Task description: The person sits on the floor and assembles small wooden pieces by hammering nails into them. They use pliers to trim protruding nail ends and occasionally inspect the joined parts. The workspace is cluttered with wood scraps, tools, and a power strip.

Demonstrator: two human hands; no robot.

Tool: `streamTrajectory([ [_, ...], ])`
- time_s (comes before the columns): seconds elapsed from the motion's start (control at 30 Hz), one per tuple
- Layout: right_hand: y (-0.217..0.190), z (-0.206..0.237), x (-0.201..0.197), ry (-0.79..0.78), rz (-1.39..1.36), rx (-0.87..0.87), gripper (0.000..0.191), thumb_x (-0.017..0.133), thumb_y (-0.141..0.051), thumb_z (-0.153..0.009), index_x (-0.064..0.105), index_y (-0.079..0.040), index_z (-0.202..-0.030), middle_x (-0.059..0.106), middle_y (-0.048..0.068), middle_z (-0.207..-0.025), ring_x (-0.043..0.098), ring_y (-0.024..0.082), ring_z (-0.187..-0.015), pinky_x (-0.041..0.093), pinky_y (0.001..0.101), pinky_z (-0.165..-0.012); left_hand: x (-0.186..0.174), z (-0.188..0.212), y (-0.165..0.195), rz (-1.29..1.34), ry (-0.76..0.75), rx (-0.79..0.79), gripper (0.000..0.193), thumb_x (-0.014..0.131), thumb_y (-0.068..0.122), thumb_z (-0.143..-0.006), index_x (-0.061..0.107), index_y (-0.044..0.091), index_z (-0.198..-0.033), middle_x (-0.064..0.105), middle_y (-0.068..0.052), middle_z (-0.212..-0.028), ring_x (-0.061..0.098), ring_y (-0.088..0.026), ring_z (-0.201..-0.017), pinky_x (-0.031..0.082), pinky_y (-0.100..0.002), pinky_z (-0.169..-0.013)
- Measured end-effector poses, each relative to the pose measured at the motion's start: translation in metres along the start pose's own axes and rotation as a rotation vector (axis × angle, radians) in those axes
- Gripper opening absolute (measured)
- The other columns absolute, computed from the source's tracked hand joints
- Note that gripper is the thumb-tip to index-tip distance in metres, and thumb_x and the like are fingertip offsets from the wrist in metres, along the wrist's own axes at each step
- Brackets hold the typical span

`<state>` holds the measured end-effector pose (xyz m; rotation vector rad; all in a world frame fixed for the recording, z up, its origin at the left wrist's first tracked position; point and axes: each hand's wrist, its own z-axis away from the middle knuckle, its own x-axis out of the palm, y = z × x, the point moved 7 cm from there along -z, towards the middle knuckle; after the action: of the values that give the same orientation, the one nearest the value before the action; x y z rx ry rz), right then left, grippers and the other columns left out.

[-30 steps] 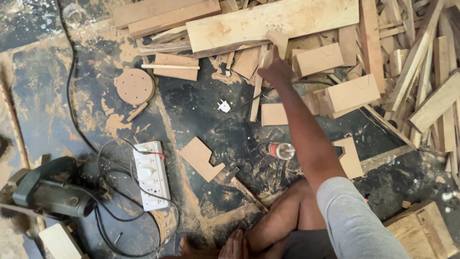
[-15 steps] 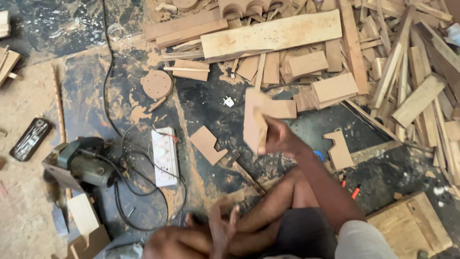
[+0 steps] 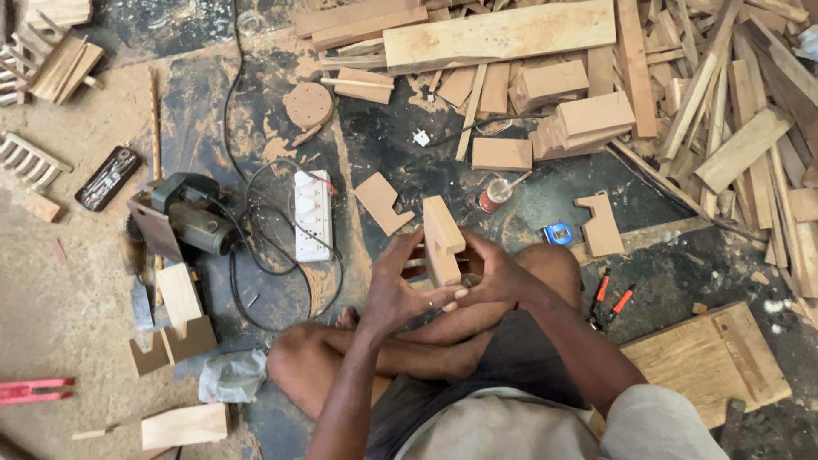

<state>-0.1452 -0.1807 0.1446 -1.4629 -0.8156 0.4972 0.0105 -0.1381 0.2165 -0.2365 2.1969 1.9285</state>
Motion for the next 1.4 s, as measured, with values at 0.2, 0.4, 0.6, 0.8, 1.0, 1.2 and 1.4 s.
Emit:
streamTrajectory([
  [0.2, 0.007, 0.016, 0.011, -0.040, 0.002, 0.023, 0.087, 0.097, -0.017, -0.069, 0.054, 0.006, -0.142, 0.067, 0.011, -0.134, 0.064, 0.020, -0.126, 0.051, 0.0417, -0.113, -0.001, 0.029, -0.001, -0.041, 0.000, 0.003, 0.103, 0.098, 0.035, -0.062, 0.052, -0.004, -0.146, 0.066, -0.014, -0.121, 0.075, -0.025, -0.108, 0.065, -0.039, -0.093],
  [0.4, 0.011, 0.039, 0.009, -0.079, -0.060, -0.050, 0.085, 0.097, -0.016, -0.068, 0.058, 0.008, -0.140, 0.068, 0.012, -0.133, 0.065, 0.020, -0.125, 0.050, 0.0383, -0.112, 0.003, 0.047, -0.016, 0.132, -0.059, -0.013, 0.093, 0.095, 0.026, -0.066, 0.056, -0.003, -0.145, 0.064, -0.011, -0.120, 0.073, -0.022, -0.111, 0.065, -0.037, -0.095],
  [0.6, 0.012, 0.053, 0.001, -0.058, -0.257, 0.074, 0.091, 0.091, -0.027, -0.073, 0.055, 0.009, -0.148, 0.067, 0.017, -0.134, 0.062, 0.027, -0.125, 0.050, 0.0405, -0.108, 0.003, 0.059, -0.059, 0.551, -0.090, -0.120, 0.080, 0.086, 0.024, -0.079, 0.055, -0.005, -0.147, 0.066, -0.016, -0.129, 0.067, -0.023, -0.114, 0.055, -0.037, -0.100],
  [0.8, 0.017, 0.070, 0.000, -0.070, -0.564, 0.082, 0.088, 0.078, -0.027, -0.085, 0.034, 0.003, -0.155, 0.051, 0.023, -0.152, 0.058, 0.039, -0.135, 0.054, 0.0510, -0.106, 0.021, 0.079, -0.147, 0.967, 0.163, -0.511, 0.044, 0.060, 0.024, -0.093, 0.062, -0.003, -0.127, 0.073, -0.017, -0.116, 0.075, -0.031, -0.100, 0.060, -0.042, -0.090],
  [1.0, 0.092, 0.081, -0.051, 0.181, -0.505, 0.185, 0.063, 0.050, -0.030, -0.110, 0.048, 0.018, -0.150, 0.064, 0.039, -0.134, 0.067, 0.044, -0.112, 0.055, 0.0460, -0.099, 0.016, 0.098, -0.211, 0.467, 0.338, -0.506, 0.036, 0.070, 0.018, -0.094, 0.069, -0.003, -0.123, 0.073, -0.009, -0.107, 0.066, -0.017, -0.093, 0.055, -0.032, -0.082],
  [1.2, 0.150, 0.107, -0.076, 0.333, -0.608, 0.263, 0.057, 0.044, -0.034, -0.104, 0.044, 0.003, -0.148, 0.062, 0.031, -0.131, 0.066, 0.038, -0.117, 0.055, 0.0449, -0.090, 0.020, 0.118, -0.235, 0.659, 0.509, -0.841, 0.034, 0.065, 0.018, -0.089, 0.063, 0.009, -0.121, 0.068, -0.001, -0.098, 0.065, -0.017, -0.086, 0.055, -0.038, -0.067],
  [1.4, 0.169, 0.117, -0.071, 0.357, -0.653, 0.329, 0.058, 0.043, -0.033, -0.103, 0.045, 0.006, -0.147, 0.063, 0.031, -0.134, 0.065, 0.040, -0.123, 0.055, 0.0451, -0.095, 0.007, 0.090, -0.248, 0.094, 0.513, -0.689, 0.042, 0.079, 0.019, -0.087, 0.068, 0.000, -0.123, 0.073, -0.010, -0.105, 0.066, -0.026, -0.094, 0.054, -0.039, -0.082],
])
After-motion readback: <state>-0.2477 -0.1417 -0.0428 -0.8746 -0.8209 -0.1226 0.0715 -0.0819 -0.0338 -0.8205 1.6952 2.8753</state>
